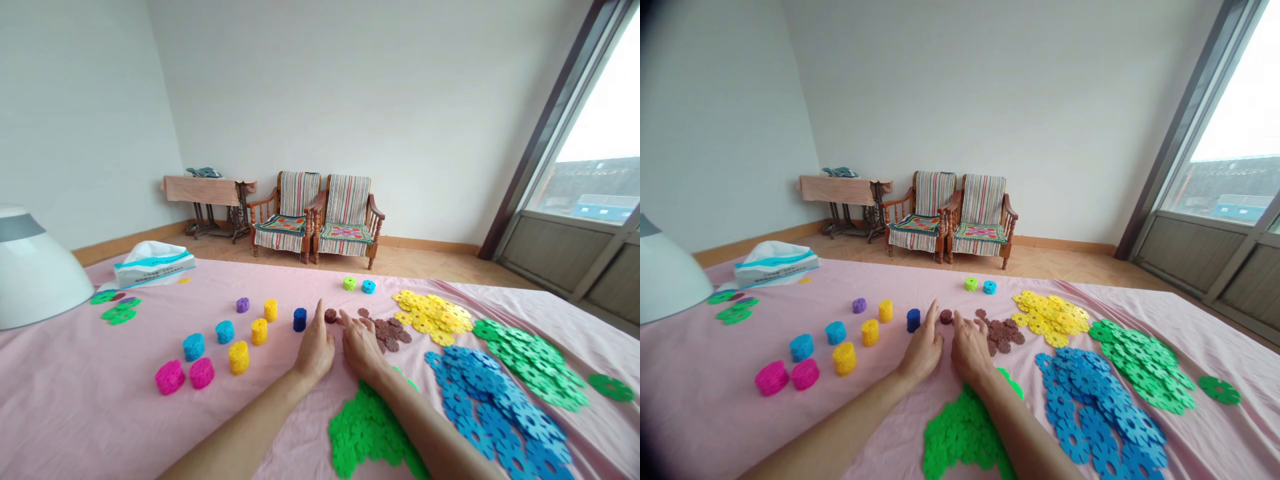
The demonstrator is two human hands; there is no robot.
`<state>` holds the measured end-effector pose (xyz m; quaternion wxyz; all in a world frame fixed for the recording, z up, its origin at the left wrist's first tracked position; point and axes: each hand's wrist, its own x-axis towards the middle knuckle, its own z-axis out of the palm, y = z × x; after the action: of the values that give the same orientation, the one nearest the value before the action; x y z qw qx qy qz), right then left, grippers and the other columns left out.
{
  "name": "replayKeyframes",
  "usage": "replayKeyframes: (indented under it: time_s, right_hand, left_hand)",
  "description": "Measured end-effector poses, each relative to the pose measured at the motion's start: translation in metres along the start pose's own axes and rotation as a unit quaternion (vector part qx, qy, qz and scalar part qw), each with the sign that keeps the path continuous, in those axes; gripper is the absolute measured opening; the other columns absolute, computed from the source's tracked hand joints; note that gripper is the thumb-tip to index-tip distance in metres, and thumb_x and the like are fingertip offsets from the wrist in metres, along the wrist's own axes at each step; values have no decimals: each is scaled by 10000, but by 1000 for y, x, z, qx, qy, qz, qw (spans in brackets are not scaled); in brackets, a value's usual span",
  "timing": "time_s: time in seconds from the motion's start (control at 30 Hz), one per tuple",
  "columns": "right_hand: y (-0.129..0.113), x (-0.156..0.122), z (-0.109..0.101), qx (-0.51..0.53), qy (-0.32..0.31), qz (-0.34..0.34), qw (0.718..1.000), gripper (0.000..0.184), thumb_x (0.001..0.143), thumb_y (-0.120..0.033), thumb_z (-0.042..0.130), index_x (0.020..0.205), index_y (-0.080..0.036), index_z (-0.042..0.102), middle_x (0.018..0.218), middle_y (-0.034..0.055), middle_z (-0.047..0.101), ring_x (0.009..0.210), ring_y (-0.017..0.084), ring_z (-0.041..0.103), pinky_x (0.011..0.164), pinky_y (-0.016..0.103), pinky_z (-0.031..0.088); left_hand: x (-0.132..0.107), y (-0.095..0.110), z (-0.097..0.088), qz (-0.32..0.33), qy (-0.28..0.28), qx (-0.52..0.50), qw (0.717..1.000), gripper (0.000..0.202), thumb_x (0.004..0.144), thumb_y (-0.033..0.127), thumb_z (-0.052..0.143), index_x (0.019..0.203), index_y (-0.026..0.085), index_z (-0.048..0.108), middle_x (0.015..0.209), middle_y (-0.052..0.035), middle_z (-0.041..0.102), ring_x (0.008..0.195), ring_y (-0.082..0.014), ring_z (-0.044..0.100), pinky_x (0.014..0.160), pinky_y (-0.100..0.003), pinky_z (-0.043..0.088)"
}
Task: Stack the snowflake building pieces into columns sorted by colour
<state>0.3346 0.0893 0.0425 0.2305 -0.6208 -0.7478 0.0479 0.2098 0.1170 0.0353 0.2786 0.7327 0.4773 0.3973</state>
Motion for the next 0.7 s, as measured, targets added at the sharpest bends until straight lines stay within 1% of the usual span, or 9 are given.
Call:
replayKeyframes:
  time_s: [0.17,0.3,0.4,0.6,0.7]
  right_hand:
    - [-1,1,0,1,3,0,1000,564,754,-31,326,1315,-57,380,1199,156,591,1141,200,502,1004,378,194]
    - [-2,1,-1,4,16,15,1000,572,746,-25,328,1314,-60,384,1205,155,590,1142,207,502,988,377,227]
    - [-2,2,-1,2,27,14,1000,589,737,-23,333,1322,-64,375,1219,161,578,1151,205,493,987,372,241]
    - [-2,4,1,-11,17,11,1000,596,735,-20,342,1329,-55,364,1176,170,603,1125,198,511,998,376,238]
    - [-3,4,1,-6,16,10,1000,586,744,-20,337,1328,-69,370,1208,161,585,1125,192,511,1000,369,236]
  left_hand:
    - [0,1,0,2,4,-4,1000,752,684,-54,380,1408,72,221,1323,-158,490,1243,-199,436,1053,-309,330]
    - [-2,2,0,3,8,-5,1000,766,676,-54,382,1411,82,214,1326,-145,490,1248,-193,429,1060,-310,321]
    - [-3,4,0,9,10,-2,1000,771,673,-63,376,1412,59,195,1321,-156,488,1259,-195,412,1069,-313,308]
    - [-3,4,1,18,12,3,1000,761,673,-69,365,1407,46,197,1276,-169,517,1235,-206,435,1060,-332,319]
    - [-3,3,1,23,11,3,1000,770,670,-67,370,1408,74,201,1275,-157,517,1219,-204,450,1061,-347,318]
